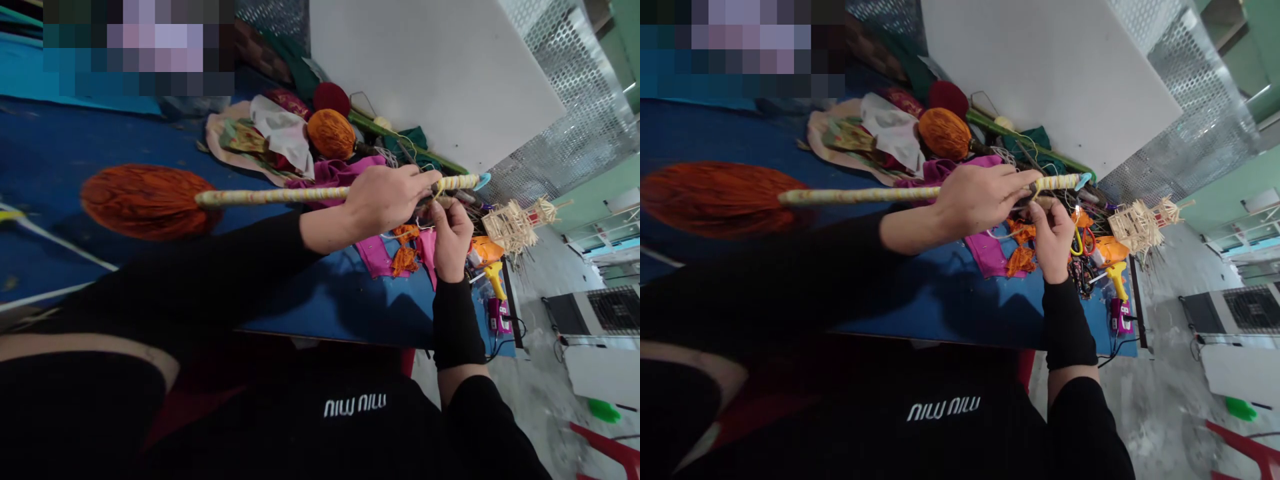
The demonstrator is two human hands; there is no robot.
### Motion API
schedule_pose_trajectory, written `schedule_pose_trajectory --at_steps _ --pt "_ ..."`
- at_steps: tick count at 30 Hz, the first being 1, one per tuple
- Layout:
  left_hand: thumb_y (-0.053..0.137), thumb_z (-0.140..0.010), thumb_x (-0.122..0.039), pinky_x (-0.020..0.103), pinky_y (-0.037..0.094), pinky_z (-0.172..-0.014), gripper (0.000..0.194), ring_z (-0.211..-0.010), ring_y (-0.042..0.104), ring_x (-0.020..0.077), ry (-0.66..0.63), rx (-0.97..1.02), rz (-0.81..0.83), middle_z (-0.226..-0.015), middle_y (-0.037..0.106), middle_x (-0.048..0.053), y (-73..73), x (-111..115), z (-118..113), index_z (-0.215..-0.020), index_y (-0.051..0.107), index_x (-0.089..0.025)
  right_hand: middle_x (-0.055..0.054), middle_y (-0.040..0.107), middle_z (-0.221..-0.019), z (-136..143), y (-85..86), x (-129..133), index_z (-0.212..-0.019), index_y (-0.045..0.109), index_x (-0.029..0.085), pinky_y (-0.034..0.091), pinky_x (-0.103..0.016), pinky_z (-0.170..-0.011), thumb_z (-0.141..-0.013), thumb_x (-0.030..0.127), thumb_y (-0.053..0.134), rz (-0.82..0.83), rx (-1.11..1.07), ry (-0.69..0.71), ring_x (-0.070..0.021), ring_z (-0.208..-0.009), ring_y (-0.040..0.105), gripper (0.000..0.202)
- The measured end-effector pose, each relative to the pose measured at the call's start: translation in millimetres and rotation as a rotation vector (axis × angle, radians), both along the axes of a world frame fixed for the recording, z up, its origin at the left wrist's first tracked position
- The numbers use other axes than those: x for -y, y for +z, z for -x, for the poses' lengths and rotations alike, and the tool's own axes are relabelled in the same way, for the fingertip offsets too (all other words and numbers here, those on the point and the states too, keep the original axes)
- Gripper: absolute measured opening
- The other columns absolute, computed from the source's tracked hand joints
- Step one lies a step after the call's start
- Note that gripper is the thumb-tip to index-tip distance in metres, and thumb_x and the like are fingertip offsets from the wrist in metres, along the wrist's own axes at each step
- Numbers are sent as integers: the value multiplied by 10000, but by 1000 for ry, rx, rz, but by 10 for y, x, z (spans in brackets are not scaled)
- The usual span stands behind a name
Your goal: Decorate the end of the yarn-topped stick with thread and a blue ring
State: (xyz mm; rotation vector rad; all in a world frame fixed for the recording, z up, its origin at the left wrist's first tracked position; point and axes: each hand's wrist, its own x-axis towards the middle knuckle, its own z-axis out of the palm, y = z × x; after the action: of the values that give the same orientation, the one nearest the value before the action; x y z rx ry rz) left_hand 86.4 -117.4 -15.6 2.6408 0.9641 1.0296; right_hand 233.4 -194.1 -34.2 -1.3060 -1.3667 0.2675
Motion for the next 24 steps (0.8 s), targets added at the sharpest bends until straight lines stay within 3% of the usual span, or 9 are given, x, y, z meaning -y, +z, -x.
schedule_pose_trajectory --at_steps 3,6,11,13,17,19,21,24 --pt "412 -1065 -357 280 442 -642 413 -849 718 205 4 16 3 -1060 769 57 -15 -5 -13 -1378 675 -300 51 577 -731 18 -22 44 -774 575 221 492 -220 -727 -945 410 648 -53 -107 -3 -79 -702 546 266" --pt "420 -1073 -358 280 437 -638 415 -857 723 209 13 12 7 -1069 771 62 -7 -7 -11 -1405 663 -300 39 629 -814 40 -32 90 -799 560 235 534 -250 -801 -939 416 637 -79 -267 32 -94 -763 617 241" --pt "411 -1085 -357 277 438 -640 410 -844 720 202 25 6 -14 -1060 767 55 0 15 -9 -1410 657 -315 36 627 -802 -159 -60 134 -851 553 260 531 -274 -643 -915 504 598 81 -376 87 -102 -597 577 257" --pt "411 -1089 -350 277 439 -651 416 -866 724 204 39 -2 -6 -1079 765 56 17 26 7 -1437 637 -318 6 667 -865 -418 -87 141 -909 593 256 547 -304 -684 -853 527 645 210 -249 -29 -139 -687 628 282" --pt "409 -1094 -325 297 446 -700 441 -933 733 222 80 -6 -2 -1115 757 71 119 4 95 -1495 589 -294 -106 741 -1046 -1118 -136 274 -880 702 191 538 -432 -970 -575 426 848 476 298 -463 -261 -1002 675 411" --pt "412 -1093 -330 331 454 -728 442 -981 733 252 111 -7 3 -1122 752 83 186 -38 155 -1495 591 -282 -121 769 -1049 -1422 -143 417 -956 740 173 530 -442 -984 -634 436 792 508 317 -533 -270 -1013 686 419" --pt "408 -1093 -347 363 461 -753 444 -1030 724 279 148 -15 22 -1145 747 91 243 -89 210 -1493 594 -289 -112 780 -1018 -1634 -140 575 -961 761 178 529 -439 -958 -613 457 803 490 312 -637 -274 -999 686 448" --pt "393 -1097 -354 367 483 -836 461 -1099 700 259 182 3 66 -1222 739 70 293 -161 276 -1528 556 -327 -76 769 -900 -1807 -129 769 -907 752 186 544 -382 -818 -605 519 810 446 159 -595 -234 -878 694 453"
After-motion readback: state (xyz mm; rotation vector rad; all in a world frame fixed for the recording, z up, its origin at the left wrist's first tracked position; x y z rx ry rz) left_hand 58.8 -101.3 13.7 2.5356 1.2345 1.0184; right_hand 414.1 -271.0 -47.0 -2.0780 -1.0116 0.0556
